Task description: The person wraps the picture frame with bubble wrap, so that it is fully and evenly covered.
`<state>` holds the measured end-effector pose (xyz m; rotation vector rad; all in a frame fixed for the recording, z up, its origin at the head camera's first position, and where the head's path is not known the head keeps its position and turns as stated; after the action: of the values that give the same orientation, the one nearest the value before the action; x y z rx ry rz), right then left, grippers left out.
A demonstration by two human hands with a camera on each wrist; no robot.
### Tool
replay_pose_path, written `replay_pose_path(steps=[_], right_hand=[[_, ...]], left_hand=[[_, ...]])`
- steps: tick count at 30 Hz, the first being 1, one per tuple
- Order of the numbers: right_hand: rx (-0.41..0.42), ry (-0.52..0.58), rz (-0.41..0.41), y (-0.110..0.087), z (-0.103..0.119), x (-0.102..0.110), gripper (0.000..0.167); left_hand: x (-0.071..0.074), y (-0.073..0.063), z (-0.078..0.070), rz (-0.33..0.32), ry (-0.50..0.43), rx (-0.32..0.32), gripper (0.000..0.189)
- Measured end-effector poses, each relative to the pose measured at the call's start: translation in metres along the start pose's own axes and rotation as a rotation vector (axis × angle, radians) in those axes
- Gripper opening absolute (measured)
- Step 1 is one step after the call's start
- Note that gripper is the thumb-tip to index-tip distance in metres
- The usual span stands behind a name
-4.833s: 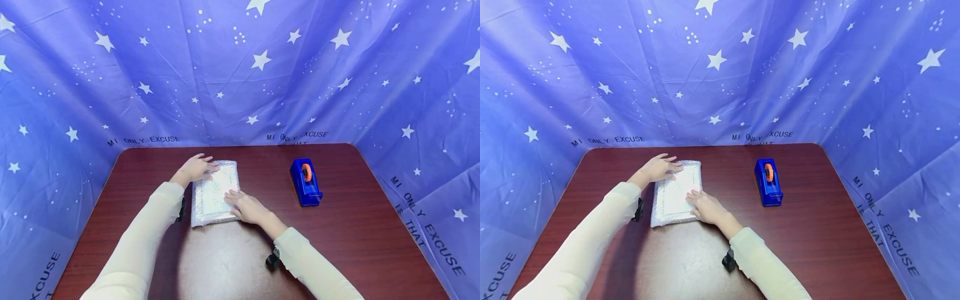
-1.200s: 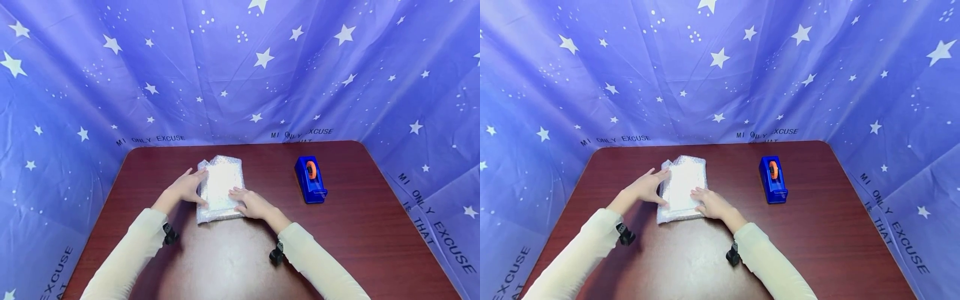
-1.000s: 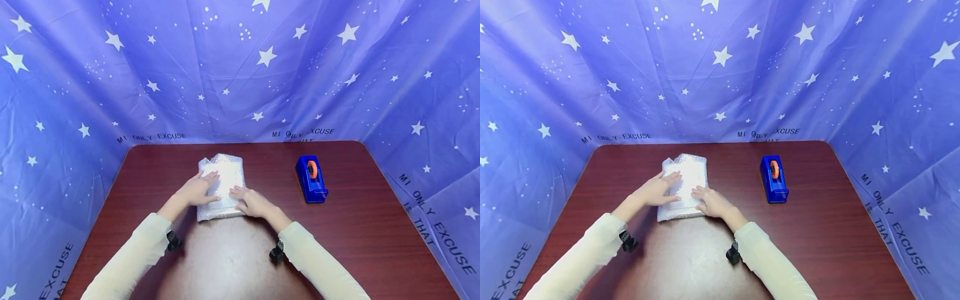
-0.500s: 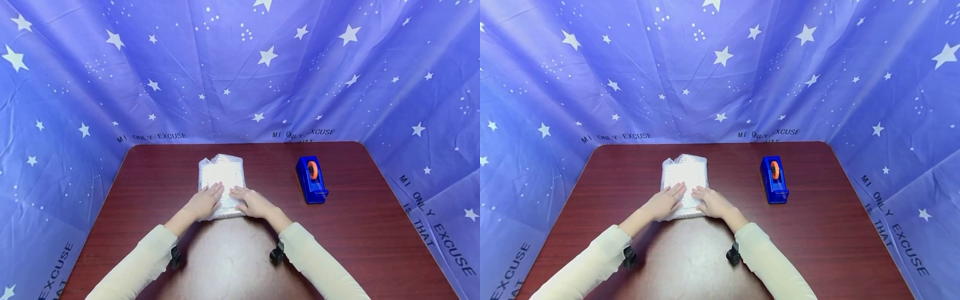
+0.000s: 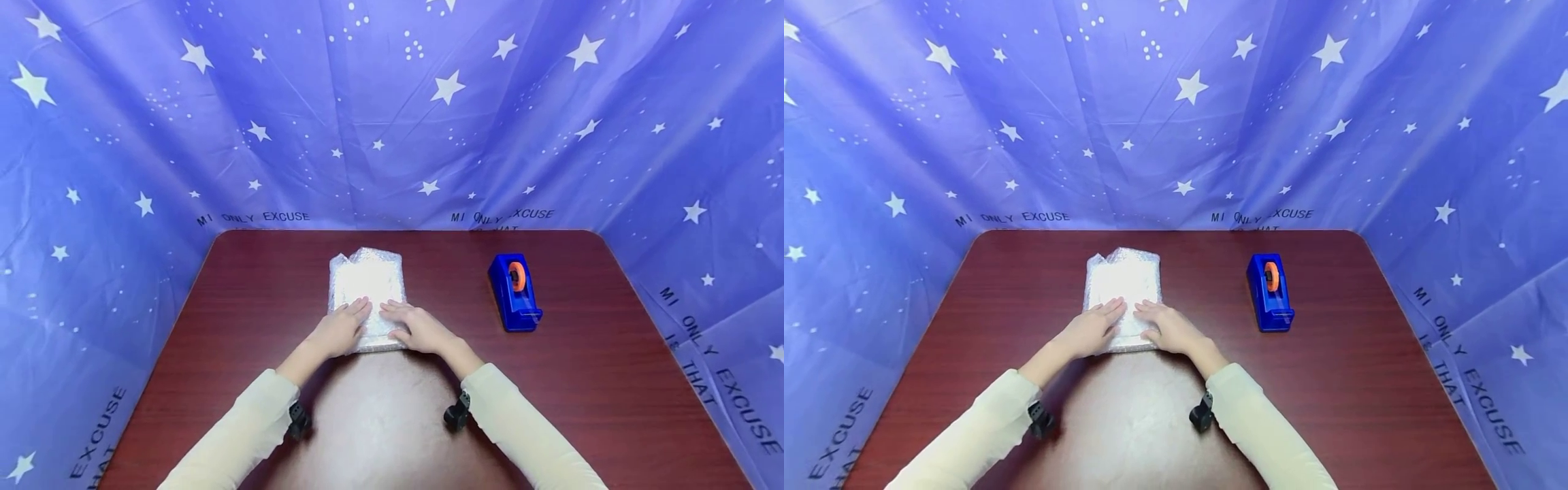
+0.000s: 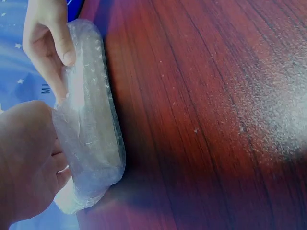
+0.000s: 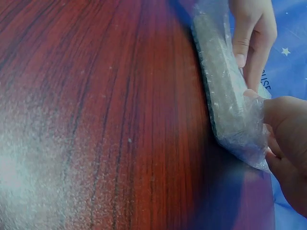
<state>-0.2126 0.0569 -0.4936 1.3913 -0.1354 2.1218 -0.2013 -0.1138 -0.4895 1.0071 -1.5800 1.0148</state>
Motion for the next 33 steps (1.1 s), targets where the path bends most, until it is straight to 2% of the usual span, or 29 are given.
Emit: replay_pose_path(steps=[6,14,19,26,29,33], right_hand=[[-0.004,0.034,-0.063,-0.005,-0.007,0.005,0.046],[-0.043,0.070,-0.270,-0.024,-0.004,0.025,0.036],[-0.142,0.074,-0.365,-0.051,-0.007,0.045,0.033],[-0.340,0.116,-0.526,-0.098,-0.014,0.076,0.026],[-0.381,0.196,-0.642,-0.118,-0.015,0.091,0.023],[-0.495,0.372,-0.863,-0.143,-0.016,0.110,0.022]], left_hand=[[-0.001,0.006,-0.002,0.030,-0.028,0.018,0.051],[-0.003,0.004,-0.001,0.034,-0.025,0.028,0.050],[-0.003,0.001,0.001,0.036,-0.040,0.026,0.051],[0.000,0.002,0.002,0.017,-0.024,0.014,0.050],[0.001,0.002,0.002,0.014,-0.017,0.018,0.050],[0.002,0.002,0.003,0.017,-0.025,0.026,0.051]])
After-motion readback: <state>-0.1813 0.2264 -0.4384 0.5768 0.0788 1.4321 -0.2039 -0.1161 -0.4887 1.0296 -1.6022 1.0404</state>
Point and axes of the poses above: each hand's wrist, its own y-axis towards the middle knuckle, its own x-axis out of the back of the hand, z = x × y, the point moved 4 cm from there along y, towards the middle knuckle, and after that the axes turned 13 degrees about x, right-handed, at the moved point
